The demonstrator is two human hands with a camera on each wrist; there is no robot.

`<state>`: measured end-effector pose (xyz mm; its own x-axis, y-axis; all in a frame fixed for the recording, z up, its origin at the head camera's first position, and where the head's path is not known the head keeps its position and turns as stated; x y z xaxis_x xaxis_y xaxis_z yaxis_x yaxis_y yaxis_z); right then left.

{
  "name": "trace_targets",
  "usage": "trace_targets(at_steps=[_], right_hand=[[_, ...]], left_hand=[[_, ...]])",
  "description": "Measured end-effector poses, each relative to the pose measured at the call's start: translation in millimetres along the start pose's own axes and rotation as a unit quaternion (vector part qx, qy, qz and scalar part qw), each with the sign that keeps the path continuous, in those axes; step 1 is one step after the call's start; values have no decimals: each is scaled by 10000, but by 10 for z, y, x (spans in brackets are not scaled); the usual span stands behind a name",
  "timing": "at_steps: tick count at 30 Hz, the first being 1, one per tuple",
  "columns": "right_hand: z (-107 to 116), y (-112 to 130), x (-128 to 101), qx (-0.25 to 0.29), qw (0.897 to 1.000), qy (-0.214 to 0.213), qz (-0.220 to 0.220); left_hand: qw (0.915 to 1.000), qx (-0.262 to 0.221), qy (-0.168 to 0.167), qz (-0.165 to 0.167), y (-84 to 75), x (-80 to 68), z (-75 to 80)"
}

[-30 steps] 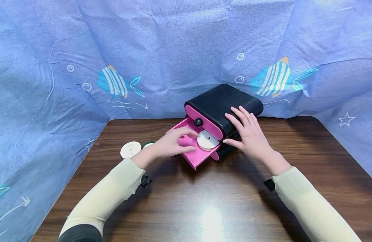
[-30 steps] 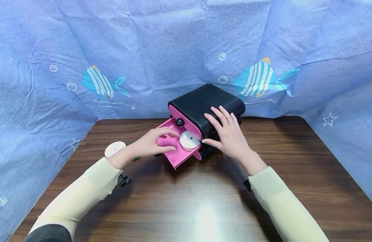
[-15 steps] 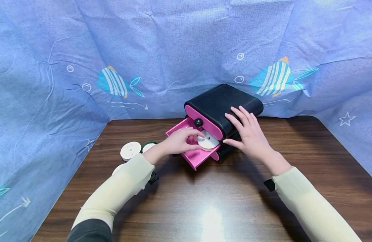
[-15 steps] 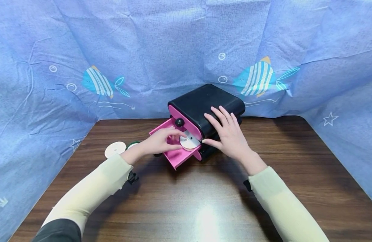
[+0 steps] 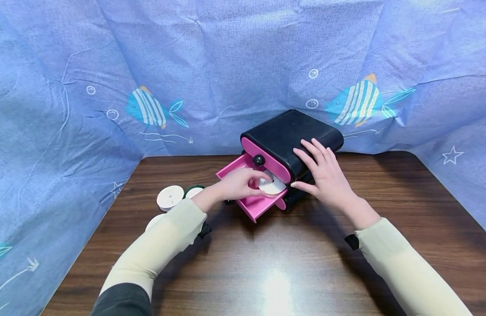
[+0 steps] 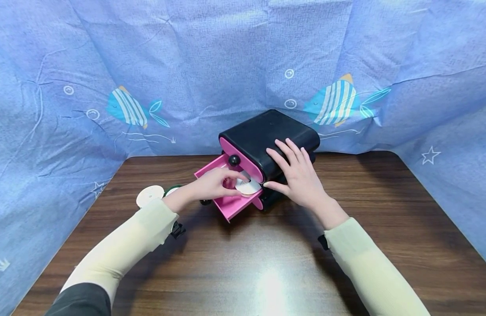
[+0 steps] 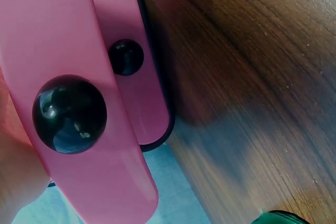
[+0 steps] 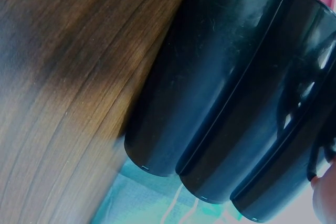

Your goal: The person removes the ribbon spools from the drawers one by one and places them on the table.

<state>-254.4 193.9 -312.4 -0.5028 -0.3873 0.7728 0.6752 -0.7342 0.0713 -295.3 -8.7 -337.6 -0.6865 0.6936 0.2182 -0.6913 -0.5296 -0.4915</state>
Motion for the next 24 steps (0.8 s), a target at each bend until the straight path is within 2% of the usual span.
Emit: trace_targets(at_steps=[12, 24], right_hand=[[8, 6, -1, -25, 10000, 4, -6], [4, -3, -1, -31, 10000, 41, -17]], left_hand=[[9999, -68, 124, 16, 3, -16, 17], [9970, -673, 308, -225, 80, -187, 119]])
Point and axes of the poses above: each hand's wrist, its own x-axis towards the middle knuckle, its own z-axis out of the back of the hand, y = z × x, the point moved 6 cm from there along x, towards the middle knuckle, and after that the axes turned 10 degrees about -y, right-handed, at the moved point
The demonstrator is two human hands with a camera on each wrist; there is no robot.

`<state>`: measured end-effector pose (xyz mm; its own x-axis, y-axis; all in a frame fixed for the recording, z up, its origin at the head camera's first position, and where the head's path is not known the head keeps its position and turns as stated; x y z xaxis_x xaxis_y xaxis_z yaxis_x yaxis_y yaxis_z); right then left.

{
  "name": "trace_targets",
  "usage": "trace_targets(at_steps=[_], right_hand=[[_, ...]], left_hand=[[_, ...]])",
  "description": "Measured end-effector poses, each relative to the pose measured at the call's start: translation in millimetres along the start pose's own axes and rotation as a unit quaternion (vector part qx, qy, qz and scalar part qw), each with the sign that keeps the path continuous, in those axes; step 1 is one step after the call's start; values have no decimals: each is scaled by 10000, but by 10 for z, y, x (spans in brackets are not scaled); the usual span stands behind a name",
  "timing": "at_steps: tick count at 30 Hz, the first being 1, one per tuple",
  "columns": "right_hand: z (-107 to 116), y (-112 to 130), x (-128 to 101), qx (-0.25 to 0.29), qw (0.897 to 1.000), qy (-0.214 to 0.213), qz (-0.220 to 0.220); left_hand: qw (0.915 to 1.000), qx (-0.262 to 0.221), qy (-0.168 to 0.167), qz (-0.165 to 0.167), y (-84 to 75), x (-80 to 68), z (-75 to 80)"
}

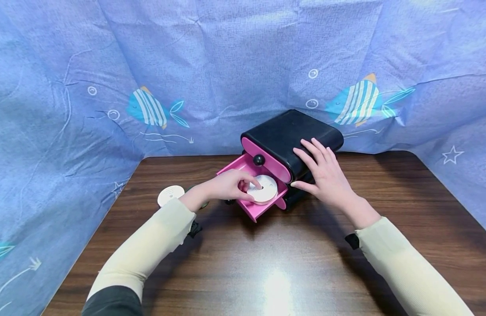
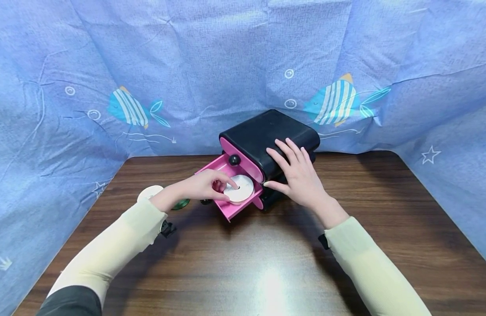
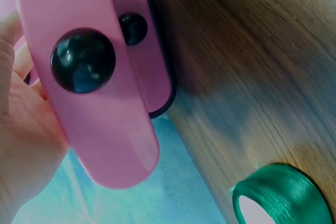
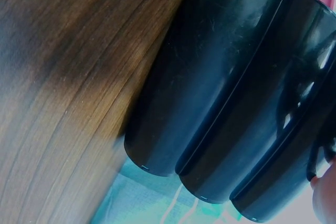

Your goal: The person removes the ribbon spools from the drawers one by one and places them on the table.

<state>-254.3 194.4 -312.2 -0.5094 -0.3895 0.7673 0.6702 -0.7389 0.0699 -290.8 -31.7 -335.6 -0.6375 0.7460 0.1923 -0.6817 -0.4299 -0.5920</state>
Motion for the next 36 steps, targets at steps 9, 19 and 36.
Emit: trace_targets(at_steps=[9, 19, 36], right_hand=[[-6, -2, 1, -15, 10000, 40, 9], [4, 10, 6, 10, 10000, 2, 28], [1, 5, 5, 46, 10000, -41, 21]], left_hand=[[9986, 389, -350, -26, 19, -11, 40], [9980, 558, 104, 288, 2, 75, -70], [9972, 708, 5, 247, -3, 66, -41]])
Point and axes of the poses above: each hand's wrist, its own x-axis towards the middle knuckle, its own z-axis out of the back of the hand, y = z × x, the point moved 6 cm from there along x, towards the middle knuckle, and after that the axes turned 10 degrees about -y, right-handed, at the moved point
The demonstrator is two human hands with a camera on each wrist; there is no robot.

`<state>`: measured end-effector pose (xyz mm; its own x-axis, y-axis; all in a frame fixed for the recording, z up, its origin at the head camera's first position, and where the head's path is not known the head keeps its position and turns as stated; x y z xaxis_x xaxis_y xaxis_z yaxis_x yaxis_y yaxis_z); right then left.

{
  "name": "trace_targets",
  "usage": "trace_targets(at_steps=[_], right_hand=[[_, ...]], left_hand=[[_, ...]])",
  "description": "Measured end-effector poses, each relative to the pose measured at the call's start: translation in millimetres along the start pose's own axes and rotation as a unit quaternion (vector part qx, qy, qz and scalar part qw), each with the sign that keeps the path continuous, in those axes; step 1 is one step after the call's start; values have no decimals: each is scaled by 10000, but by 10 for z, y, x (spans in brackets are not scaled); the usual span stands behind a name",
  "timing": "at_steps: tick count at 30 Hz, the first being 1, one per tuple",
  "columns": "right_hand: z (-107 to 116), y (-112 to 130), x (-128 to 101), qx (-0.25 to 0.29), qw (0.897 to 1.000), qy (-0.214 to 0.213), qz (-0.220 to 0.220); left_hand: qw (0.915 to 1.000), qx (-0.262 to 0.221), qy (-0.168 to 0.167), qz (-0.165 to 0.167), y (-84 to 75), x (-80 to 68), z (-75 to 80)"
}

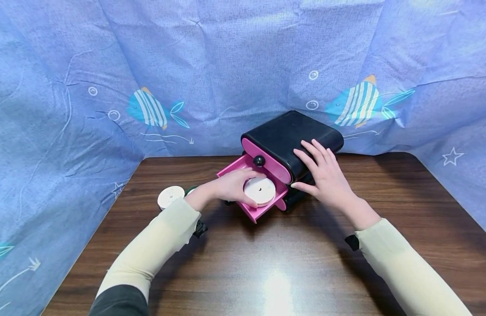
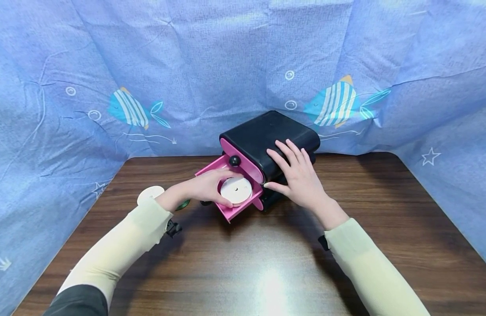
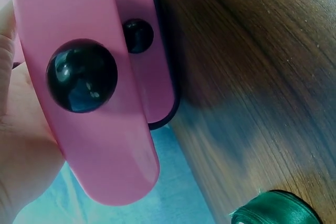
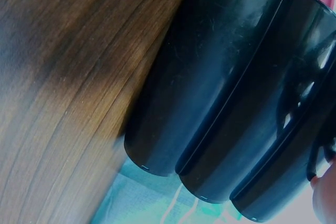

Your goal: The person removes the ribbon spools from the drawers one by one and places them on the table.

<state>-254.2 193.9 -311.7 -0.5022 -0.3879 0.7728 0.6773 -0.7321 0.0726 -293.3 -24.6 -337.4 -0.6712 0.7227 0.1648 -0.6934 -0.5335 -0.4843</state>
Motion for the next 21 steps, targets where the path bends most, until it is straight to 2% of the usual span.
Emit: trace_targets(at_steps=[4, 12, 21], right_hand=[[1, 1, -1, -5, 10000, -11, -1], [2, 3, -9, -56, 10000, 19, -43], [9, 8, -1, -60, 10000, 35, -15]], left_hand=[[9998, -163, -60, 60, 26, -28, 41], [9988, -261, -371, -206, 25, -57, 191], [9980, -482, -357, 178, 48, -167, 357]])
Point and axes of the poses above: each hand's wrist, its own x-axis towards the middle knuckle, its own z-axis out of the back of the hand, y = z × x, the point moved 6 cm from there along x, towards the middle knuckle, and after that the axes turned 10 degrees about -y, right-handed, at the moved point
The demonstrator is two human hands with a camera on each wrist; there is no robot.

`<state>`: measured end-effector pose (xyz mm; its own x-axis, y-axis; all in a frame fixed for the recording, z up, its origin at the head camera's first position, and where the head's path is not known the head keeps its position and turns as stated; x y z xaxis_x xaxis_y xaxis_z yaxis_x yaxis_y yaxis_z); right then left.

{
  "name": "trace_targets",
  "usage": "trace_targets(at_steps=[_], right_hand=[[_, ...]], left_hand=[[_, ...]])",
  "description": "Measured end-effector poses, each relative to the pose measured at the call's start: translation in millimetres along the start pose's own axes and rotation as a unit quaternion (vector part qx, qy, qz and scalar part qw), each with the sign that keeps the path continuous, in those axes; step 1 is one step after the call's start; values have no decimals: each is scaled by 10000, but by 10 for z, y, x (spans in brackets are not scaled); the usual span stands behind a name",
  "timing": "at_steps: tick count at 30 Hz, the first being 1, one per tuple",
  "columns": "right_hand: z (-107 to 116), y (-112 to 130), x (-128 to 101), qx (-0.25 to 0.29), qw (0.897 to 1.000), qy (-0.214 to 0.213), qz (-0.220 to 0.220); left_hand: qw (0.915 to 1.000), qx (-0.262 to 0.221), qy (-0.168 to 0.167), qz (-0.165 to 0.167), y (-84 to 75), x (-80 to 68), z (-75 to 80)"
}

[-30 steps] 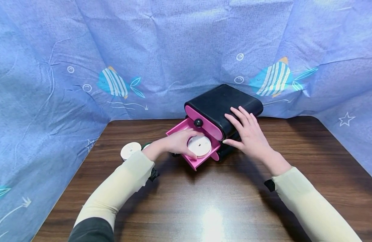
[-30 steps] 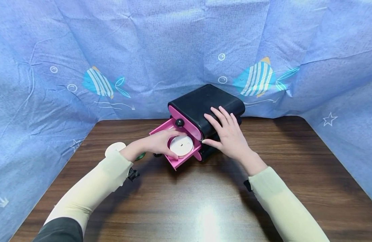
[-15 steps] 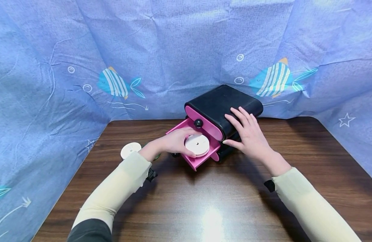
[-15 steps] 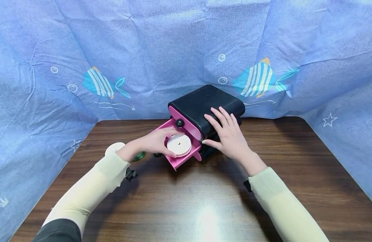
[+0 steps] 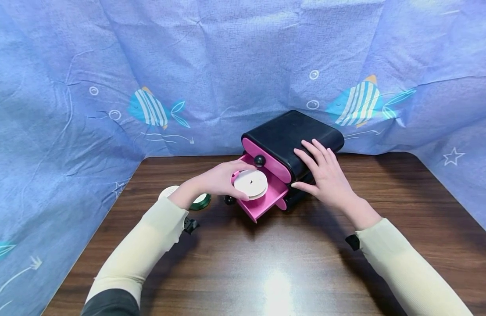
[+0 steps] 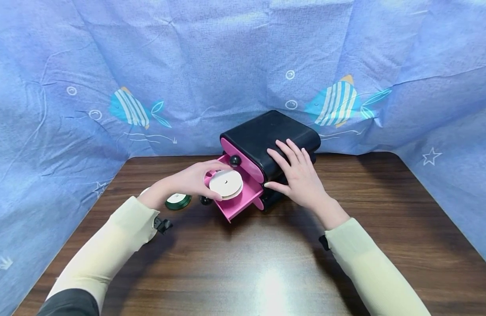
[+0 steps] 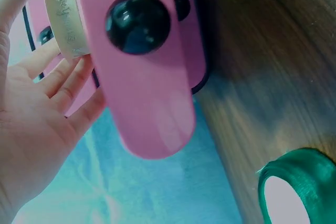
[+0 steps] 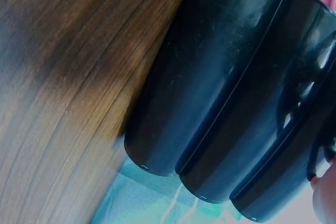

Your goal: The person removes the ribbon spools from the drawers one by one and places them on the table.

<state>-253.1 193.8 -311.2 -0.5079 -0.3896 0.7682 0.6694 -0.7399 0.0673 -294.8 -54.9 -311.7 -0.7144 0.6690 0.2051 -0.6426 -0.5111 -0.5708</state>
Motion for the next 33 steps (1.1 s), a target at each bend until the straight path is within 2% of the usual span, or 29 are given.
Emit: trace_targets(at_steps=[7, 13, 19, 25, 33], right_hand=[[8, 8, 6, 46, 10000, -32, 4], [12, 13, 13, 70, 9999, -77, 21], [4, 9, 12, 65, 10000, -62, 25], [-3, 0, 10, 48, 10000, -44, 42], [-6, -1, 5, 59, 10000, -46, 35]], left_hand=[[9998, -164, -144, -40, -128, -149, 169], [9990, -124, -382, -195, -182, -373, 317], [9977, -247, -619, 125, -83, -689, 428], [9959, 1, -893, 121, 3, -1024, 542], [9936, 94, -1039, 436, 218, -1326, 493]])
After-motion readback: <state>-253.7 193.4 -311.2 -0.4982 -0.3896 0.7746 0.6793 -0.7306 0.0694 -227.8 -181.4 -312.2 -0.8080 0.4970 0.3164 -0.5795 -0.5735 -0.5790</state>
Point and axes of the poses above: each hand's wrist, its own x-axis towards the middle knuckle, its own z-axis out of the back of the hand, y = z × x, the point moved 6 cm from there along x, towards the middle knuckle, and after that the axes turned 10 degrees about -y, right-handed, at the moved point
